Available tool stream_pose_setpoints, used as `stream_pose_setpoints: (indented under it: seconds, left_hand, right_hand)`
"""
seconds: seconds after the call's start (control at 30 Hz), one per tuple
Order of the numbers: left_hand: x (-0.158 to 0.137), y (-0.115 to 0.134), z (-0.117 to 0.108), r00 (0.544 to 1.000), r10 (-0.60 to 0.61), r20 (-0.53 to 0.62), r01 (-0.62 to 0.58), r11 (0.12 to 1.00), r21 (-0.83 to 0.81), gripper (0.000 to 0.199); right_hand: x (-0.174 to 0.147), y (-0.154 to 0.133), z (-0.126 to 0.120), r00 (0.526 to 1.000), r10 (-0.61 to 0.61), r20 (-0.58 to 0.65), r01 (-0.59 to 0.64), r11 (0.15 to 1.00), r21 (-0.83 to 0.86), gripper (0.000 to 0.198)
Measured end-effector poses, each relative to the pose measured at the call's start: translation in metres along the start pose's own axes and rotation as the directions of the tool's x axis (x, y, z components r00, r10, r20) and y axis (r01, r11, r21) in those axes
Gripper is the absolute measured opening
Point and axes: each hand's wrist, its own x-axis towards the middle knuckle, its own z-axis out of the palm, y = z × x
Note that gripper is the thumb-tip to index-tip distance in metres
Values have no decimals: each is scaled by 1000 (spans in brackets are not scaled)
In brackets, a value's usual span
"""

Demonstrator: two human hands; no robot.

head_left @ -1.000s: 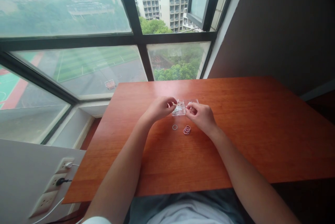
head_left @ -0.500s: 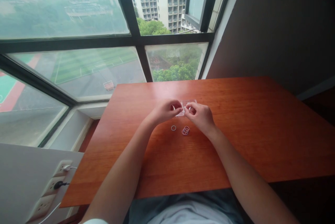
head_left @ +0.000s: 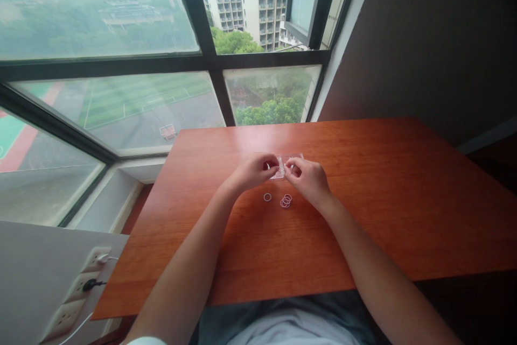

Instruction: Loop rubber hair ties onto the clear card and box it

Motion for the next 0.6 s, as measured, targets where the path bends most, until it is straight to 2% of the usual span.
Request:
stream_pose_setpoints:
  seconds: [0.17,0.4,0.6]
  left_hand:
    - [-3,-3,-9,998,-39,-44,40,999,34,14]
    - [-7,-21,-28,991,-43,-126,56,993,106,19]
    - [-8,-23,-28,991,-46,-129,62,990,125,16]
  right_hand:
    - [0,1,0,1000,-3,3,3,1000,-3,14]
    - [1,1,0,1000,-9,8,9,1000,-6,14]
    - [0,1,-1,1000,-11,20,11,1000,-11,14]
